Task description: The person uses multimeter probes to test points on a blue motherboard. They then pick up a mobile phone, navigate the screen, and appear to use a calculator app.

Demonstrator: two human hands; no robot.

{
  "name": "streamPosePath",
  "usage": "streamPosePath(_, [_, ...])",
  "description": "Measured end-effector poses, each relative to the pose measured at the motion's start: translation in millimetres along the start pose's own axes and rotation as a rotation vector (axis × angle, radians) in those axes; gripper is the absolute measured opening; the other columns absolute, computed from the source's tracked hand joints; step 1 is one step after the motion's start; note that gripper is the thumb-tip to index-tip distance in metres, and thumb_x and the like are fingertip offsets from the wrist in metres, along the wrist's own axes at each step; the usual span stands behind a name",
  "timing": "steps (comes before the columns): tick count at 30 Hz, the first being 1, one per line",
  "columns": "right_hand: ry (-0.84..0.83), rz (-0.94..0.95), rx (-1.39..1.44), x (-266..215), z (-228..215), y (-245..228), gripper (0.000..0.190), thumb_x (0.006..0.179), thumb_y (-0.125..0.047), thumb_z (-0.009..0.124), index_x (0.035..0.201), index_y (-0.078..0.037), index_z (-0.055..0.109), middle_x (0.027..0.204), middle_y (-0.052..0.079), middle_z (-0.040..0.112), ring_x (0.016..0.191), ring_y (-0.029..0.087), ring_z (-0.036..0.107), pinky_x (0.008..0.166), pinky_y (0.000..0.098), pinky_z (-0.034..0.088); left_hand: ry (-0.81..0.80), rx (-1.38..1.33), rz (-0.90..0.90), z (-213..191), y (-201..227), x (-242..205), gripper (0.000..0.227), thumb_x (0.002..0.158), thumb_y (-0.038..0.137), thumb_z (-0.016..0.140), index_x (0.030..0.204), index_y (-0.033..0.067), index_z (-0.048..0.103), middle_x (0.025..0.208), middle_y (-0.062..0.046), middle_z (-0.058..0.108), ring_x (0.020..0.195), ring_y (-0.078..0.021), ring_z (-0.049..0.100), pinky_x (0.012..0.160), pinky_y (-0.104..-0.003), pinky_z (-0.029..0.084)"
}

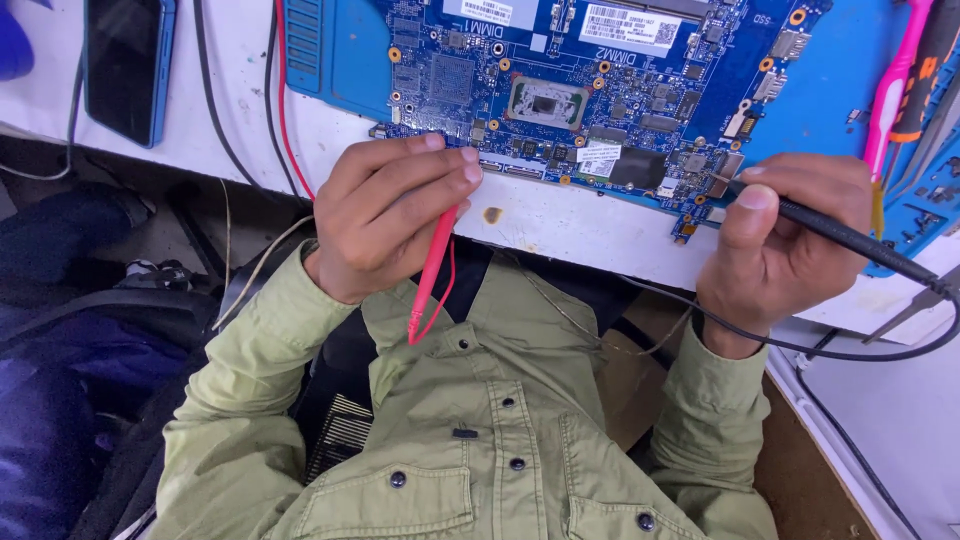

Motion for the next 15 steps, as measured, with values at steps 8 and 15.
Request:
streamPosePath(8, [-0.003, -0.004, 0.000, -0.7, 0.2, 1.2, 0.037, 0.119, -0.026, 0.057, 0.101, 0.006, 0.059, 0.092, 0.022, 0.060, 0.085, 0.035, 0.056, 0.078, 0.0471, 0.046, -0.008, -0.011, -0.001, -0.4, 0.3, 0.7, 0.014, 0.104, 0.006, 0.069, 0.112, -0.0032, 0.075, 0.110, -0.017, 0.077, 0.100, -0.0314, 0.071, 0.091, -0.039, 0.064])
streamPosePath(15, [0.006, 0.011, 0.013, -0.9, 0.6, 2.2, 0.037, 0.119, -0.028, 0.056, 0.102, 0.005, 0.059, 0.093, 0.022, 0.059, 0.086, 0.034, 0.056, 0.078, 0.0465, 0.047, -0.029, -0.014, -0.003, -0.3, -0.2, 0.5, 0.016, 0.105, 0.007, 0.067, 0.114, -0.0038, 0.074, 0.111, -0.017, 0.077, 0.101, -0.0319, 0.071, 0.092, -0.039, 0.063])
Point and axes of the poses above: each hand's wrist, its own x-axis towards the middle knuckle, its own z-axis out of the palm, y = z × x, the point moved 8 cm from there along x, towards the middle knuckle
